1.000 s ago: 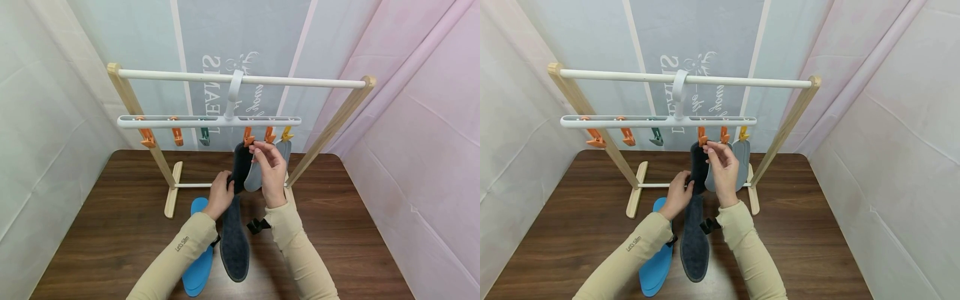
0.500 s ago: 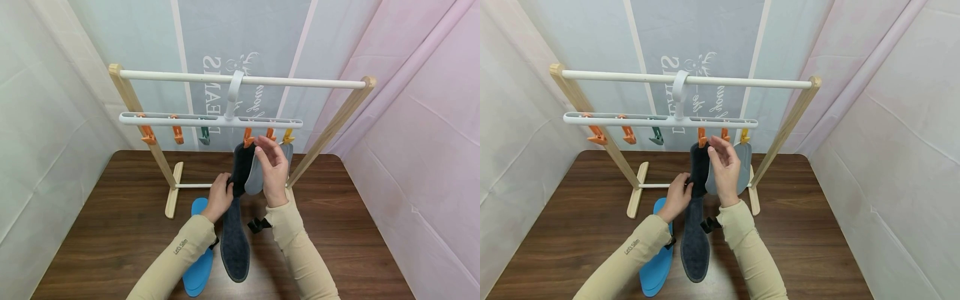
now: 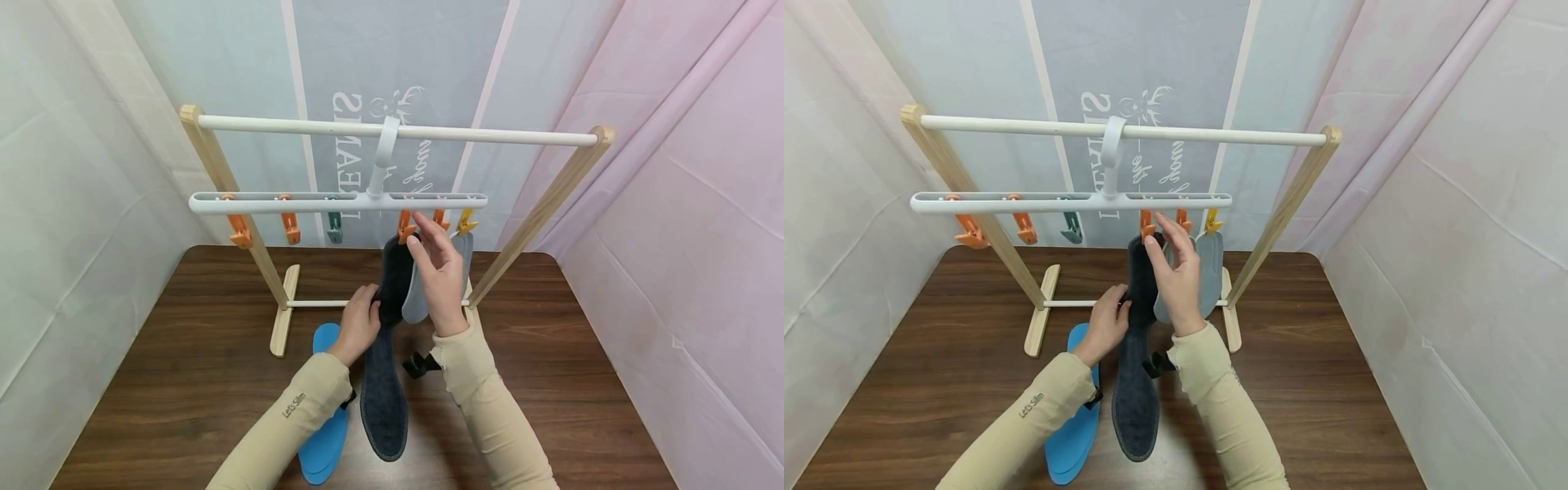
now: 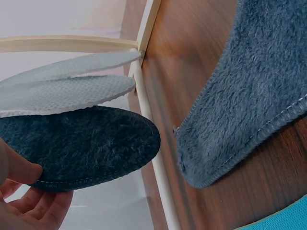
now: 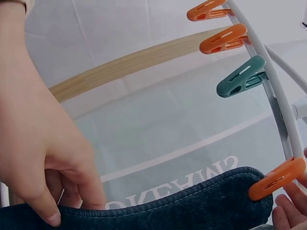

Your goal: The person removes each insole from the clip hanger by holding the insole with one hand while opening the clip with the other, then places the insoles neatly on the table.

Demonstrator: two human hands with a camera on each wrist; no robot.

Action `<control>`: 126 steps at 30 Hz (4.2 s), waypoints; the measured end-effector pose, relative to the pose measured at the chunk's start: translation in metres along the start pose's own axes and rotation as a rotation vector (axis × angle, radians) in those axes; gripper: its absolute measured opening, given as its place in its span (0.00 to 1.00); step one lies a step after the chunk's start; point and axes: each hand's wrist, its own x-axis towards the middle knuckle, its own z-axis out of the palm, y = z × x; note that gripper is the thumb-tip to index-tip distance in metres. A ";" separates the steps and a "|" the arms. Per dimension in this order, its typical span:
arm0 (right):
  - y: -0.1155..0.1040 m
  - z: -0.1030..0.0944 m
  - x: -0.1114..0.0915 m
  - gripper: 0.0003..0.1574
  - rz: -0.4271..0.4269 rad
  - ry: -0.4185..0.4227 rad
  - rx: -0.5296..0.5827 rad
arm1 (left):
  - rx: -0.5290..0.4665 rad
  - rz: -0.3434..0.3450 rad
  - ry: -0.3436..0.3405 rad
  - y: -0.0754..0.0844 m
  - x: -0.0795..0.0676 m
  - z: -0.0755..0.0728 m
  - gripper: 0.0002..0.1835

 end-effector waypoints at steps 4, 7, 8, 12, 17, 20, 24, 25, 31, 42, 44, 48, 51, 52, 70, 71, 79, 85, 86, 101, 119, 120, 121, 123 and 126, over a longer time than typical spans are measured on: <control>-0.001 0.002 0.002 0.26 0.009 -0.026 -0.029 | -0.005 -0.008 -0.013 0.000 -0.001 0.000 0.13; -0.003 0.004 0.002 0.27 0.020 -0.037 -0.086 | 0.002 -0.010 -0.025 0.000 -0.001 0.000 0.14; -0.005 0.004 0.002 0.27 0.025 -0.042 -0.110 | 0.005 -0.009 -0.029 0.000 -0.001 0.000 0.14; -0.009 0.006 0.004 0.28 0.059 -0.070 -0.196 | 0.008 -0.009 -0.040 0.001 -0.002 0.000 0.14; -0.012 0.007 0.005 0.29 0.111 -0.097 -0.226 | 0.017 -0.016 -0.056 0.001 -0.003 -0.001 0.15; -0.013 0.007 0.005 0.30 0.131 -0.112 -0.237 | 0.022 -0.014 -0.055 0.001 -0.003 -0.001 0.15; -0.014 0.008 0.006 0.30 0.143 -0.130 -0.244 | 0.025 -0.007 -0.046 0.001 -0.004 -0.001 0.14; -0.014 0.008 0.007 0.30 0.144 -0.131 -0.240 | 0.024 -0.006 -0.045 0.001 -0.004 -0.001 0.14; -0.013 0.008 0.008 0.29 0.161 -0.121 -0.205 | 0.007 -0.010 -0.050 0.003 -0.006 -0.002 0.14; -0.014 0.007 0.012 0.25 0.202 -0.087 -0.092 | 0.011 -0.019 -0.060 0.001 -0.008 -0.001 0.15; -0.015 0.007 0.013 0.24 0.204 -0.080 -0.074 | 0.016 -0.014 -0.055 0.001 -0.008 -0.001 0.14; -0.014 0.008 0.014 0.22 0.198 -0.071 -0.068 | 0.021 -0.005 -0.047 0.002 -0.009 -0.002 0.14; -0.012 0.007 0.015 0.21 0.177 -0.072 -0.067 | 0.027 -0.003 -0.046 0.001 -0.010 -0.003 0.15; -0.011 0.007 0.015 0.21 0.169 -0.072 -0.068 | 0.028 -0.004 -0.045 0.001 -0.011 -0.003 0.15; -0.005 0.011 0.021 0.16 0.132 0.037 0.001 | 0.019 -0.004 -0.048 0.002 -0.023 -0.006 0.14; -0.005 0.011 0.021 0.16 0.134 0.040 0.003 | 0.013 -0.004 -0.048 0.002 -0.024 -0.006 0.15; -0.004 0.011 0.022 0.16 0.130 0.065 0.006 | 0.017 0.037 -0.013 -0.001 -0.035 -0.002 0.12; -0.004 0.011 0.023 0.14 0.123 0.068 0.019 | 0.005 0.021 -0.013 -0.003 -0.040 0.000 0.12; -0.004 0.011 0.023 0.14 0.126 0.065 0.016 | 0.005 0.019 -0.016 -0.003 -0.040 0.000 0.12; -0.007 0.007 0.020 0.22 0.183 0.014 -0.035 | -0.007 -0.067 -0.061 -0.007 -0.065 -0.008 0.14; -0.012 0.004 0.016 0.26 0.275 -0.015 0.025 | -0.017 -0.095 -0.100 -0.006 -0.070 -0.015 0.15; -0.013 0.004 0.016 0.26 0.281 -0.015 0.032 | -0.015 -0.098 -0.102 -0.006 -0.070 -0.016 0.15; -0.013 0.004 0.016 0.27 0.284 -0.015 0.037 | -0.012 -0.101 -0.105 -0.006 -0.071 -0.016 0.16; -0.013 0.004 0.016 0.26 0.286 -0.013 0.044 | -0.008 -0.096 -0.106 -0.006 -0.072 -0.017 0.15; -0.014 0.004 0.016 0.27 0.287 -0.013 0.045 | -0.012 -0.095 -0.101 -0.005 -0.073 -0.019 0.15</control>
